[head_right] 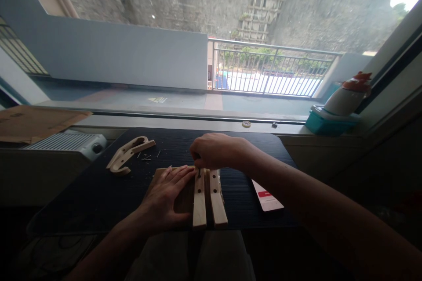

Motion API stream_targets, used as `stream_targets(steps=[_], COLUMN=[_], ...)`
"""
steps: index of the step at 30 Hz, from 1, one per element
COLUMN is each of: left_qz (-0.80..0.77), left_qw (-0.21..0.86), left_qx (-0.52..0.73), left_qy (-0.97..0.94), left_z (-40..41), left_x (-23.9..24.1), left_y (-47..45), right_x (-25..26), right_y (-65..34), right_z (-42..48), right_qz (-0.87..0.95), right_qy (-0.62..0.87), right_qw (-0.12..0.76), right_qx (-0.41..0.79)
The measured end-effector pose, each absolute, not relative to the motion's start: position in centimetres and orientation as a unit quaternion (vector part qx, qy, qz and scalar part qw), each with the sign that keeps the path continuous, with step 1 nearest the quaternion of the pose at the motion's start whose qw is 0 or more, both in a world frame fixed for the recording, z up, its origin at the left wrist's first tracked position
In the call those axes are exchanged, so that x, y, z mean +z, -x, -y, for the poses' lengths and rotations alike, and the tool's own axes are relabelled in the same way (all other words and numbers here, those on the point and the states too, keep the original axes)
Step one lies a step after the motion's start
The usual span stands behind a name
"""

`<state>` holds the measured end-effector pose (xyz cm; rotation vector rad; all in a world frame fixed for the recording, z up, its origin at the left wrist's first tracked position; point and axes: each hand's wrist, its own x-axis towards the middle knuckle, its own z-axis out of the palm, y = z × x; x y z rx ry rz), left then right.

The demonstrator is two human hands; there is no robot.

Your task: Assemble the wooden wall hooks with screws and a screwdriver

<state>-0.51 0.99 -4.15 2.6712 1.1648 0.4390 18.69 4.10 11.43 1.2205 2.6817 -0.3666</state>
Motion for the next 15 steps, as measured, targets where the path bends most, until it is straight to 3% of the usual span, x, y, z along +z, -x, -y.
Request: stream_targets(steps=[8,15], left_qz=[-0.392,-0.393], left_qw=[0.107,0.109], left_qx=[0.149,0.15], left_qy=[-0.902,-0.901], left_z=[-1.0,-0.98], left_x=[-4.19,-4.03], left_y=[0.56,0.48], right_x=[12.2,11.3], right_y=[-18.15,-18.47], right_z=[-3.57,-4.05], right_qz=[-0.908,-0.904], right_qy=[-0.384,-0.396], right_qw=[0.128,0.11], right_qx=[-0.109,-0.118])
